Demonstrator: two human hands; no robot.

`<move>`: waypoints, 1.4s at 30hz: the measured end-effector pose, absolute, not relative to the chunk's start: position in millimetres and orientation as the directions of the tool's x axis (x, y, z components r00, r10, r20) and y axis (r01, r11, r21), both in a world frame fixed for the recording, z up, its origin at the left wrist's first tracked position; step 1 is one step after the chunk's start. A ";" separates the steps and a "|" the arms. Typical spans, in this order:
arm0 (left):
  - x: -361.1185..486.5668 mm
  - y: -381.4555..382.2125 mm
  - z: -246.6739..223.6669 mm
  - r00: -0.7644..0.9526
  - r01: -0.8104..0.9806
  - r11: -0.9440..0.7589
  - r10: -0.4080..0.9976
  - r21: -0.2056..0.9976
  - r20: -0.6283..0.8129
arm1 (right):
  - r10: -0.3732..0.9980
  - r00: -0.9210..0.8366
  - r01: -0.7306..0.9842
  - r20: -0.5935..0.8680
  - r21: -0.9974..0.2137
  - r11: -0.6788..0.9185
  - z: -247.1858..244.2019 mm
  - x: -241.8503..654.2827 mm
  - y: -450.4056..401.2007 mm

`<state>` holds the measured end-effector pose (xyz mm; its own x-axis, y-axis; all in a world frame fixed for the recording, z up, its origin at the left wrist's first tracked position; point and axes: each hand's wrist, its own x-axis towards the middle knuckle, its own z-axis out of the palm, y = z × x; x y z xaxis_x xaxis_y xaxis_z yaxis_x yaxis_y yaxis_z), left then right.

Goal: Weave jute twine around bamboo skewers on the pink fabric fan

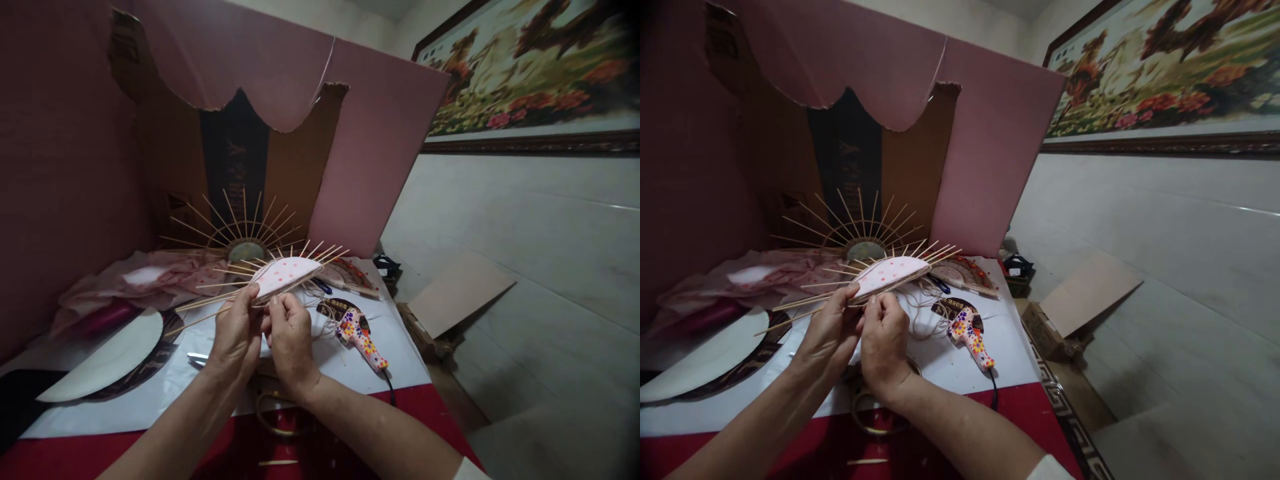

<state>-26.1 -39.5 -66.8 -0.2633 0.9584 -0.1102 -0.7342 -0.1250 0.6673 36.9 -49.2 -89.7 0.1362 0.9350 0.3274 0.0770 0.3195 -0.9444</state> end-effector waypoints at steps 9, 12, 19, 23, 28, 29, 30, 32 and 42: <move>-26.1 -38.0 -66.3 -0.336 -0.710 -0.214 0.940 0.671 -0.055 | 0.960 0.018 0.253 0.278 -0.931 0.265 -73.4 48.0 -45.8; -25.8 -38.4 -66.3 -0.347 -0.708 -0.230 0.937 0.668 -0.045 | 0.956 0.003 0.316 0.292 -0.908 0.276 -67.6 50.4 -48.7; -25.8 -35.2 -72.6 -0.321 -0.723 -0.179 0.942 0.667 -0.095 | 0.926 0.031 0.352 0.376 -0.871 0.342 -74.2 47.6 -49.8; -26.0 -36.1 -72.0 -0.334 -0.715 -0.193 0.939 0.672 -0.085 | 0.930 0.016 0.386 0.366 -0.861 0.332 -73.9 48.2 -49.6; -25.5 -37.6 -70.5 -0.362 -0.687 -0.240 0.932 0.686 -0.036 | 0.941 -0.005 0.404 0.337 -0.860 0.310 -68.3 50.3 -48.1; -25.3 -37.8 -70.5 -0.369 -0.681 -0.248 0.929 0.689 -0.031 | 0.944 -0.009 0.407 0.331 -0.860 0.306 -67.6 50.5 -47.4; -25.0 -37.9 -70.5 -0.376 -0.675 -0.253 0.926 0.693 -0.028 | 0.944 -0.012 0.415 0.329 -0.857 0.304 -67.1 50.8 -46.7; -24.3 -37.9 -70.5 -0.391 -0.664 -0.263 0.920 0.700 -0.026 | 0.939 -0.018 0.453 0.344 -0.834 0.315 -66.9 51.3 -45.3; -22.5 -36.2 -74.5 -0.397 -0.658 -0.234 0.916 0.715 -0.065 | 0.915 -0.084 0.772 0.395 -0.555 0.310 -67.4 52.3 -44.8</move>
